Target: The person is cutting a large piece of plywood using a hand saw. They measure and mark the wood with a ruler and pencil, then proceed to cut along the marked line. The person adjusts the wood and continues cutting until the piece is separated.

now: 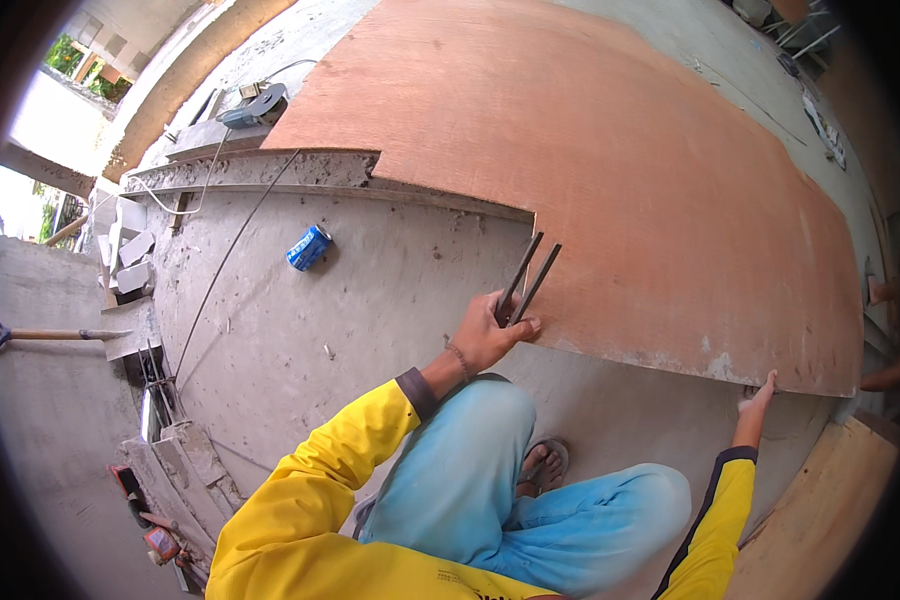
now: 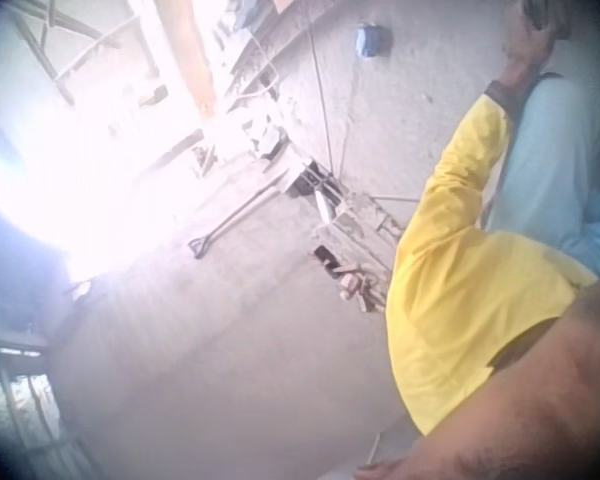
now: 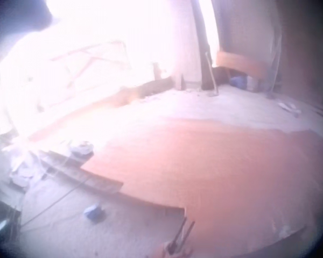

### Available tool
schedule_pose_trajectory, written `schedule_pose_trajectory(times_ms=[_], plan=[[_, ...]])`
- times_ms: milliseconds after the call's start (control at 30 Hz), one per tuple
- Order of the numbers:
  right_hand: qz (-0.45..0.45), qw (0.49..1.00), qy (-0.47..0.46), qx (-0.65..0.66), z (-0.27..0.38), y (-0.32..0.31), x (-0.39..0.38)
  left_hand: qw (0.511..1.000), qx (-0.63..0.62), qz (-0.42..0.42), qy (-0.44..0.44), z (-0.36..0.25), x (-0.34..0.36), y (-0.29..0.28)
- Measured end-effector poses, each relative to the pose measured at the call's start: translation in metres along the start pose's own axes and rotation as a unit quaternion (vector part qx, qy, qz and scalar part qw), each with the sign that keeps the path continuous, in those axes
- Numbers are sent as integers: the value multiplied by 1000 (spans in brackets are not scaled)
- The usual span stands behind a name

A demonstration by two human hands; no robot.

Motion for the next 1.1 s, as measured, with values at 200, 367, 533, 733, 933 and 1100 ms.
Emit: schedule_pose_trajectory(times_ms=[200,367,533,733,933,1100], plan=[[118,991,8,69,-22,-1,-2,995,-80,-36,-49,-31,-4,-10],[130,988,15,87,-42,48,-57,994,-66,-43,-70,-29,42,-60],[156,983,1,99,-41,77,-82,996,-47,-26,-76,-26,100,-104],[127,983,5,131,-42,167,-165,991,-45,-86,-88,-37,176,-186],[90,978,27,184,-58,200,-243,904,-378,-195,-41,71,160,-189],[184,972,70,129,-72,219,-336,910,-361,-192,-71,71,69,-103]])
Point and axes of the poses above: each hand's wrist, its own x-axis towards the middle knuckle, its own y-axis out of the palm, z = x × y, the point moved 3 cm from there along x, towards the middle knuckle, and after that the axes turned 8 degrees about -y, right-handed, at the moved point
